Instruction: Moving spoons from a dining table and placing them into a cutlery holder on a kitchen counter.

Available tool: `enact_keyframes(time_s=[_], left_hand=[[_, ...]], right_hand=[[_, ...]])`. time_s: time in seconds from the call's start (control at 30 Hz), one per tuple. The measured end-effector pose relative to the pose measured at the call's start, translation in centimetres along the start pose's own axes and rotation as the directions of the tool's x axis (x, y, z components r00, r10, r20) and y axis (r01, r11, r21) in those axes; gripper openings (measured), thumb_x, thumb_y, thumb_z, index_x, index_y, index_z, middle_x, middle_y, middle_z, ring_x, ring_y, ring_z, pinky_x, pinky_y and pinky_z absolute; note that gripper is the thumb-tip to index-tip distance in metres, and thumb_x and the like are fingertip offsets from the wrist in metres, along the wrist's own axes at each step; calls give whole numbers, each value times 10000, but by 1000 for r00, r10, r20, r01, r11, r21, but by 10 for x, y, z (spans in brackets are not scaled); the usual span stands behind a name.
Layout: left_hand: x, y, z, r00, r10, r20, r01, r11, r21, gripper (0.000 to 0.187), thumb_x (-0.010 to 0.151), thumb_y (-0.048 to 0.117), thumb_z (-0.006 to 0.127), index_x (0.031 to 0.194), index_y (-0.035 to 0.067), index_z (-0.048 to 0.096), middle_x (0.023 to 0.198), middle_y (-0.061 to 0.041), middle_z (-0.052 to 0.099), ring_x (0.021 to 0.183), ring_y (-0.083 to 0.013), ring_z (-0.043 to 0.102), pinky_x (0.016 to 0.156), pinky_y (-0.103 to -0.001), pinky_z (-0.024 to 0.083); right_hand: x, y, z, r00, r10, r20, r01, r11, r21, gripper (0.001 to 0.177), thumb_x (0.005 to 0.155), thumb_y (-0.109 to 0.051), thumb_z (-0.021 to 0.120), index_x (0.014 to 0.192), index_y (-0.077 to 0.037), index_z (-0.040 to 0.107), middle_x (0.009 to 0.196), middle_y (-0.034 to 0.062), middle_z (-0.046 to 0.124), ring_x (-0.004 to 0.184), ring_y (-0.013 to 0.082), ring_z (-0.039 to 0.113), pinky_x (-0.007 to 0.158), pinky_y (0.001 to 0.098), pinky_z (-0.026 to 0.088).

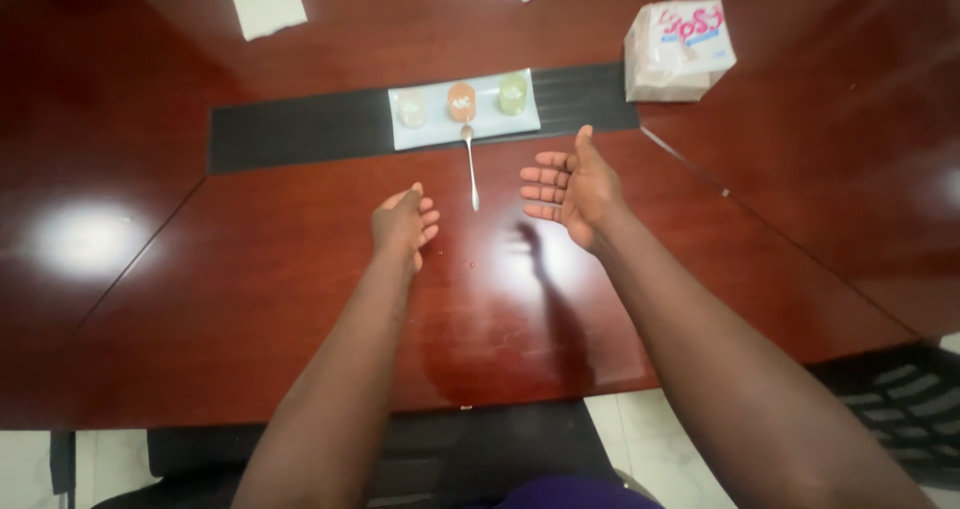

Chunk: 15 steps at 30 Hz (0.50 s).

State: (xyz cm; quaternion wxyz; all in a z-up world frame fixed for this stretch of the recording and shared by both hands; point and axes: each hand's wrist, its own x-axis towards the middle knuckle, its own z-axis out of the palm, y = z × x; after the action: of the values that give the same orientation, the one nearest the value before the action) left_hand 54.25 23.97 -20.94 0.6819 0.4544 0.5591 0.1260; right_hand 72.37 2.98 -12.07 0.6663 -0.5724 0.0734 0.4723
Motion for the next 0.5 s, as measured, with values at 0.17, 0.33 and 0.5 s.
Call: enact_keyframes(time_s=[0.17,0.33,0.5], left_hand=[[29,-12,20,999,31,-36,-26,991,131,329,964,339,706,1210,123,690,1038,-54,736,866,-198,760,762,-360,644],[70,-36,37,994,86,-74,-65,968,241,255,905,320,745,1100,155,752,978,-55,764,806,-207,781,687,-356,649],[82,-33,50,981,187,-50,-130,830,543,179,820,498,766,926,356,790,646,83,738,681,-122,764,638,-252,612]], right_hand=[[17,14,4,998,50,-29,-50,999,4,823,958,-753,241,1309,-61,513,1291,225,659,1101,397,685,919,597,584],[25,28,4,996,84,-38,-83,996,20,823,964,-746,268,1341,-50,493,1290,232,649,1093,390,678,921,596,583],[25,33,5,991,114,-64,-113,993,17,841,982,-726,249,1395,-27,472,1332,242,631,1141,405,661,958,600,564]])
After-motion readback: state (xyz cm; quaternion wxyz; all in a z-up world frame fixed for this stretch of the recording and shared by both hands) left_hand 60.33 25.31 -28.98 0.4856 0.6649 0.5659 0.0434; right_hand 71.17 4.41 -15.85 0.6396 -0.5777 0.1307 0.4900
